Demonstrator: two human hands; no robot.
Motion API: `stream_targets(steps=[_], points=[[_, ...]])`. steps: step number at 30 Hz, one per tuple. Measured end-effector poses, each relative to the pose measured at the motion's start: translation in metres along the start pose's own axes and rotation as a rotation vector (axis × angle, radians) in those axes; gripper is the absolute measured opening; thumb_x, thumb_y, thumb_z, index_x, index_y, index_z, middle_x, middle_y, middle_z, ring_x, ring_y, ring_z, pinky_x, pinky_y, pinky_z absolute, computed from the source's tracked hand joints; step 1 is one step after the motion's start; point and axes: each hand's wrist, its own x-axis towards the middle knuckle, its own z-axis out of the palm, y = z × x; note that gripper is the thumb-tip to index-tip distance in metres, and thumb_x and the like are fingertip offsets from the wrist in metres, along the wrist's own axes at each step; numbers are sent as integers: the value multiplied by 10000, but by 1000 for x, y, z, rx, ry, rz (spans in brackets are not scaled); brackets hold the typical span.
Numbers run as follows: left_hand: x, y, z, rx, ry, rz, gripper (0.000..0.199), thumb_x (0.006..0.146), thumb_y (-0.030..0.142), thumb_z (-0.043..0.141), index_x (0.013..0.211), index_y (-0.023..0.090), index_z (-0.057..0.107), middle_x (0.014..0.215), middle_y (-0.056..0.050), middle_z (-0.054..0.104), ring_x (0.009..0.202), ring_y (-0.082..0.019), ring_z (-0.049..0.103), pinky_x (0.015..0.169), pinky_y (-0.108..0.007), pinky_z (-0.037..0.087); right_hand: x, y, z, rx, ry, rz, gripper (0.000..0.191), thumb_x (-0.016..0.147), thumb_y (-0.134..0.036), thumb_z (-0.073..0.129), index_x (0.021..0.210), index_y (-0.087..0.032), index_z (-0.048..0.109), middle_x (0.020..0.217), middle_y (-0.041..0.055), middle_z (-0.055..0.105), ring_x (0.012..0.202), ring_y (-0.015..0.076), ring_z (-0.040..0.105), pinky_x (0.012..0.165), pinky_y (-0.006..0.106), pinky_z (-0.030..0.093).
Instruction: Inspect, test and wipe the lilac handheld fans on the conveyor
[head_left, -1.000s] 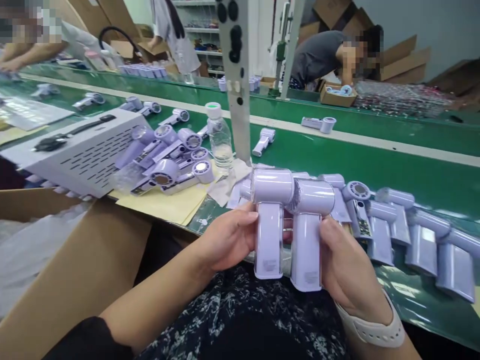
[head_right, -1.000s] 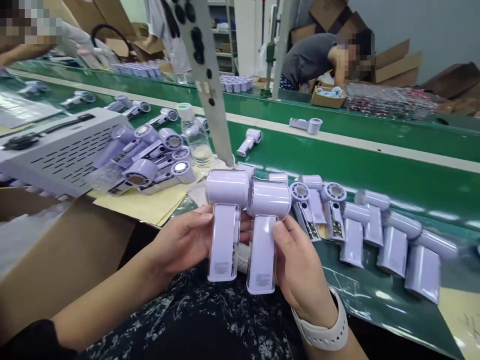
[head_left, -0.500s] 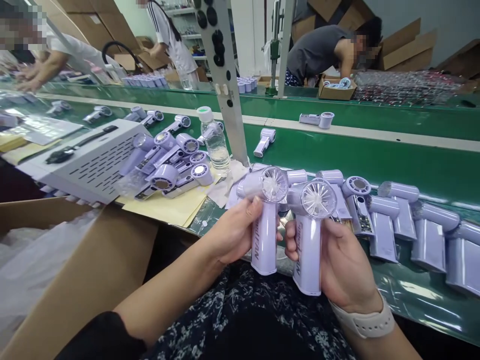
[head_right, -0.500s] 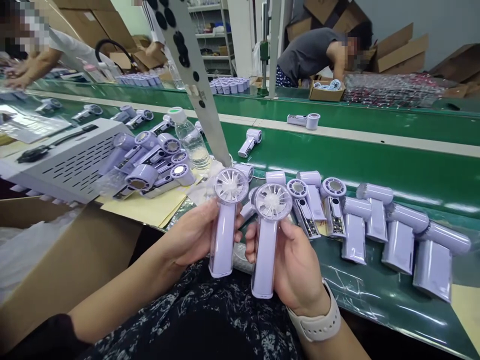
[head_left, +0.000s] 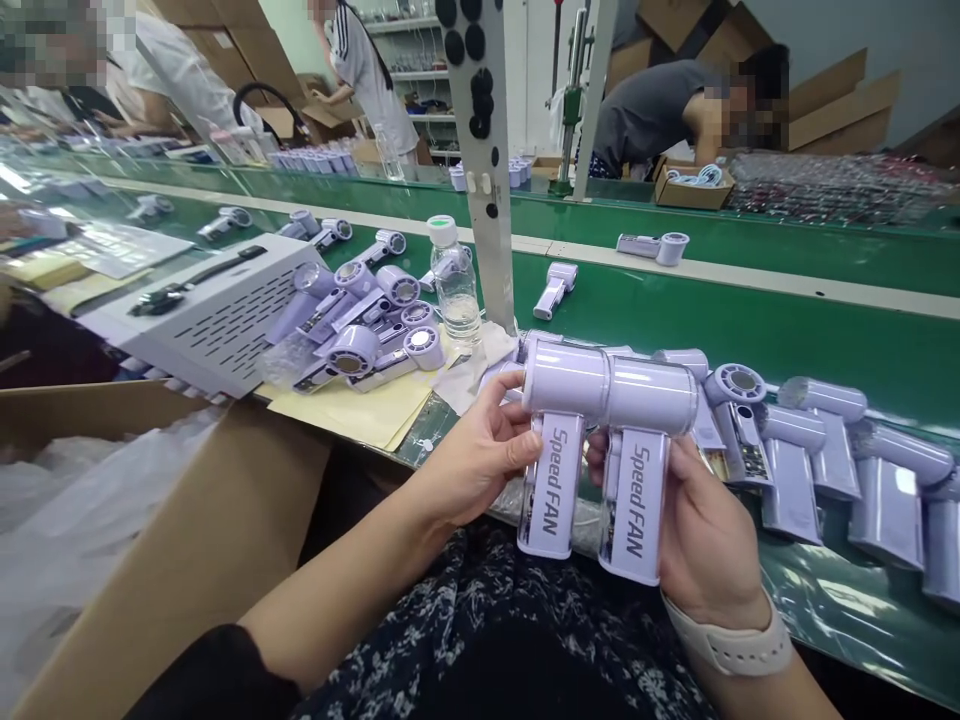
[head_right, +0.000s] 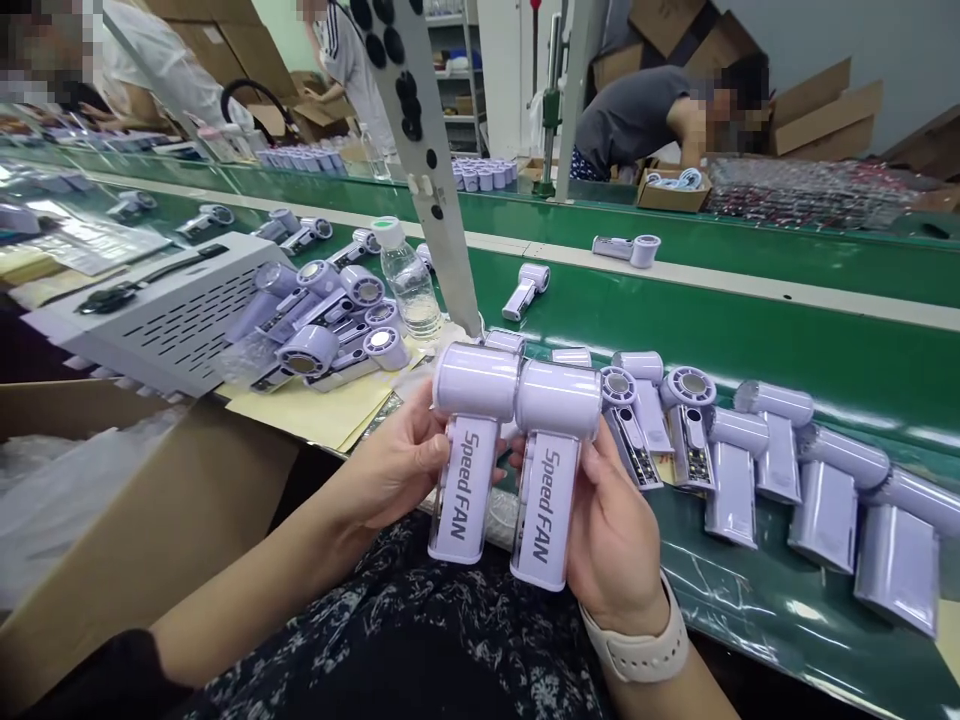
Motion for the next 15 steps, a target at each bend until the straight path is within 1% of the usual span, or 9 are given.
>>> stream_targets(steps=[2,5,7,10,12,14,15], points=[[1,-3,0,-9,2,3,819,651,361,949,1311,242,480,1097,-79,731,872,-209,733,768,-307,595,-1,0,2,-21,11,21,338,967,-346,591,1287,-285,683,922,54,802,814,217,767,733,337,648],[3,-7,0,-26,17,3,799,618,393,962,1267,202,539,1116,-96,726,898,-207,724,810,-307,580,-1,1,1,-26,24,71,349,949,-360,621,1283,-283,684,925,61,810,818,236,778,753,366,657],[3,-9,0,-28,12,-4,763,613,422,959,1230,186,577,1142,-115,723,922,-224,724,813,-314,572,1,3,-2,-30,37,92,323,926,-369,647,1234,-292,710,928,55,814,820,254,783,744,385,665],[3,-8,-1,-7,-5,12,737,615,471,947,1204,174,618,1193,-145,714,1017,-265,715,816,-318,561,6,7,-5,-56,45,105,249,899,-401,659,1089,-279,763,914,55,816,812,284,782,722,419,670],[1,-4,-3,46,-8,38,711,651,488,922,1213,164,633,1217,-155,711,1091,-280,696,838,-312,550,6,9,-7,-98,36,80,271,895,-451,644,1048,-266,770,929,67,814,860,313,778,774,472,661],[-2,2,-6,184,-13,73,657,705,447,891,1242,167,637,1234,-155,713,1116,-288,690,862,-323,544,1,7,-7,-210,4,-23,324,880,-492,665,1110,-280,750,1020,72,805,975,344,758,878,535,628],[-5,6,-6,300,-19,112,636,722,396,881,1267,176,637,1243,-152,715,1120,-294,690,890,-342,543,-4,5,-7,-284,-14,-93,361,844,-484,726,1154,-298,735,1097,68,792,1058,357,732,951,557,592]])
